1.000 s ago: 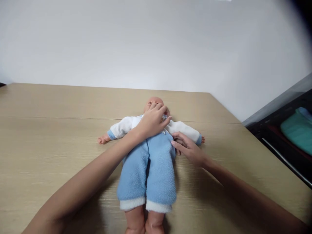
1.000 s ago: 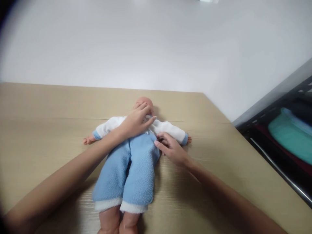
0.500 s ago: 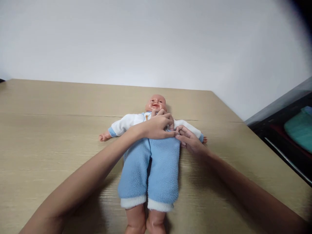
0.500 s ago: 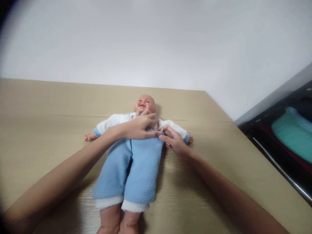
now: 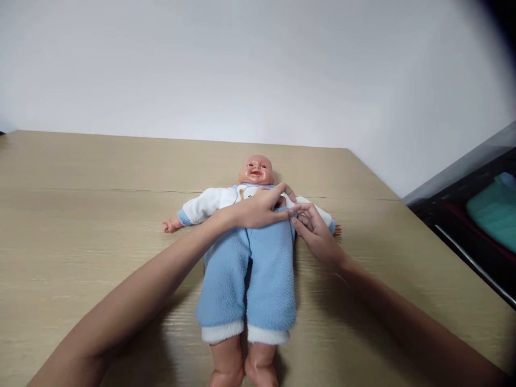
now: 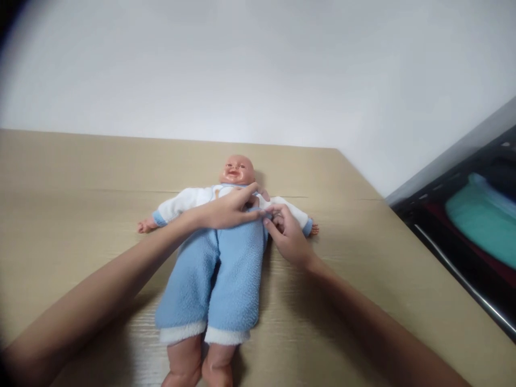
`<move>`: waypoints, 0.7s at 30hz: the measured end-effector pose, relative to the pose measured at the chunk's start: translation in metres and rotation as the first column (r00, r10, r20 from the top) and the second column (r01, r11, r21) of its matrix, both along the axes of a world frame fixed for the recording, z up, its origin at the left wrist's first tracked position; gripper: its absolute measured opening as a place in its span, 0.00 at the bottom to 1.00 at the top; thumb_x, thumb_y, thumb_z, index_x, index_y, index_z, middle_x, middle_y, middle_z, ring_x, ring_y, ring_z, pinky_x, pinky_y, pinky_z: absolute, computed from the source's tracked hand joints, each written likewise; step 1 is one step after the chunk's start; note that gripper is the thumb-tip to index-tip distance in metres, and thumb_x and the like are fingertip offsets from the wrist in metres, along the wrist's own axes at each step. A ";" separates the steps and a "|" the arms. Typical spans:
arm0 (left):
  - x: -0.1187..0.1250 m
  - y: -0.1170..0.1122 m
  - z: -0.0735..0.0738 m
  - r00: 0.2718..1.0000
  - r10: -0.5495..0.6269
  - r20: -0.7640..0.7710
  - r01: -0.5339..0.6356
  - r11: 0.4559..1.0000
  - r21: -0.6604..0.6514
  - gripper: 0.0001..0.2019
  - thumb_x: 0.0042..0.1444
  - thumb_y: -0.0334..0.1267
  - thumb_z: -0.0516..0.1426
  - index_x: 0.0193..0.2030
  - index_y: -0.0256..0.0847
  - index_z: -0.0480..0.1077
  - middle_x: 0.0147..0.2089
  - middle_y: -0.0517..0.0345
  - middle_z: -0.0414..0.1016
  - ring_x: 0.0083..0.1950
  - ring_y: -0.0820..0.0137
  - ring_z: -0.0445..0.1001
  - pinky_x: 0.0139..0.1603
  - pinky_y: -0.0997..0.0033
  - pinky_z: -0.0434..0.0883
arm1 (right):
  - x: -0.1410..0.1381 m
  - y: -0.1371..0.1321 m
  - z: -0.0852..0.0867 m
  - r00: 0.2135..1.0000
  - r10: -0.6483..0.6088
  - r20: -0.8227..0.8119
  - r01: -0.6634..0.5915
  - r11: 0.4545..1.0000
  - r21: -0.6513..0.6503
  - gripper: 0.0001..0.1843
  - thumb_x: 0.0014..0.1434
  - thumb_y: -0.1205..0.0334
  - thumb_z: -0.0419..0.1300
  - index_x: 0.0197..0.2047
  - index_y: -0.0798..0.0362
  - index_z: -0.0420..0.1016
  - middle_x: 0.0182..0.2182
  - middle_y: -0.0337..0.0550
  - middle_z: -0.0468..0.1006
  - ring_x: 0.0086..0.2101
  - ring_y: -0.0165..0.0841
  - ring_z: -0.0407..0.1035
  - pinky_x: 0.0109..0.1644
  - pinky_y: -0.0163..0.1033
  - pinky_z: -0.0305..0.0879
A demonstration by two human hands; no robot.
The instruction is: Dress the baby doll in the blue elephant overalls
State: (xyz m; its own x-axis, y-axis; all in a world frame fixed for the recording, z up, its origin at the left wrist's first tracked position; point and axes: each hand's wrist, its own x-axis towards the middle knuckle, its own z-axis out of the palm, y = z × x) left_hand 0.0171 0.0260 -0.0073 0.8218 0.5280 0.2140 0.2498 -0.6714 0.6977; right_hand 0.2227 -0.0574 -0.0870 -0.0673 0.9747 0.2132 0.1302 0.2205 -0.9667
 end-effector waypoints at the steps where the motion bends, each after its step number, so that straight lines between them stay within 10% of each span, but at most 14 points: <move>1: 0.001 0.000 -0.001 1.000 0.005 0.012 -0.005 1.000 -0.004 0.15 0.69 0.44 0.58 0.57 0.41 0.66 0.30 0.68 0.66 0.32 0.68 0.66 0.39 0.66 0.62 | 0.000 -0.001 -0.001 0.997 -0.023 0.074 0.023 1.000 0.011 0.13 0.72 0.49 0.63 0.53 0.44 0.68 0.34 0.36 0.71 0.31 0.35 0.65 0.34 0.42 0.62; 11: 0.009 0.003 0.004 0.986 0.147 -0.075 -0.115 0.937 0.330 0.11 0.70 0.35 0.54 0.55 0.42 0.73 0.55 0.49 0.80 0.61 0.53 0.70 0.66 0.46 0.62 | 0.060 -0.022 0.008 0.586 -0.461 0.667 0.032 0.835 0.549 0.22 0.67 0.61 0.65 0.63 0.49 0.69 0.58 0.57 0.76 0.59 0.57 0.70 0.63 0.62 0.64; 17: 0.032 0.007 0.000 0.972 0.074 -0.224 0.017 0.926 0.377 0.19 0.68 0.44 0.63 0.61 0.39 0.71 0.64 0.43 0.76 0.65 0.49 0.69 0.65 0.49 0.66 | 0.107 -0.018 -0.007 0.677 -0.268 0.686 0.088 0.954 0.285 0.29 0.63 0.51 0.69 0.64 0.52 0.72 0.56 0.58 0.81 0.54 0.56 0.75 0.59 0.60 0.70; 21: 0.044 0.011 -0.012 0.968 0.023 -0.248 0.062 0.942 0.329 0.37 0.60 0.47 0.71 0.70 0.34 0.64 0.67 0.35 0.74 0.66 0.48 0.72 0.65 0.50 0.68 | 0.103 -0.017 0.009 0.705 -0.365 0.609 0.170 0.920 0.354 0.22 0.60 0.48 0.72 0.52 0.49 0.77 0.46 0.51 0.83 0.46 0.51 0.77 0.53 0.56 0.73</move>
State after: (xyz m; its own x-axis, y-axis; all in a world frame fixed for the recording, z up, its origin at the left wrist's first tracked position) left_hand 0.0609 0.0374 -0.0191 0.8803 0.4449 0.1646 0.3687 -0.8601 0.3525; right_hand 0.3261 -0.0748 -0.0783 -0.0282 0.8899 0.4552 0.7951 0.2960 -0.5294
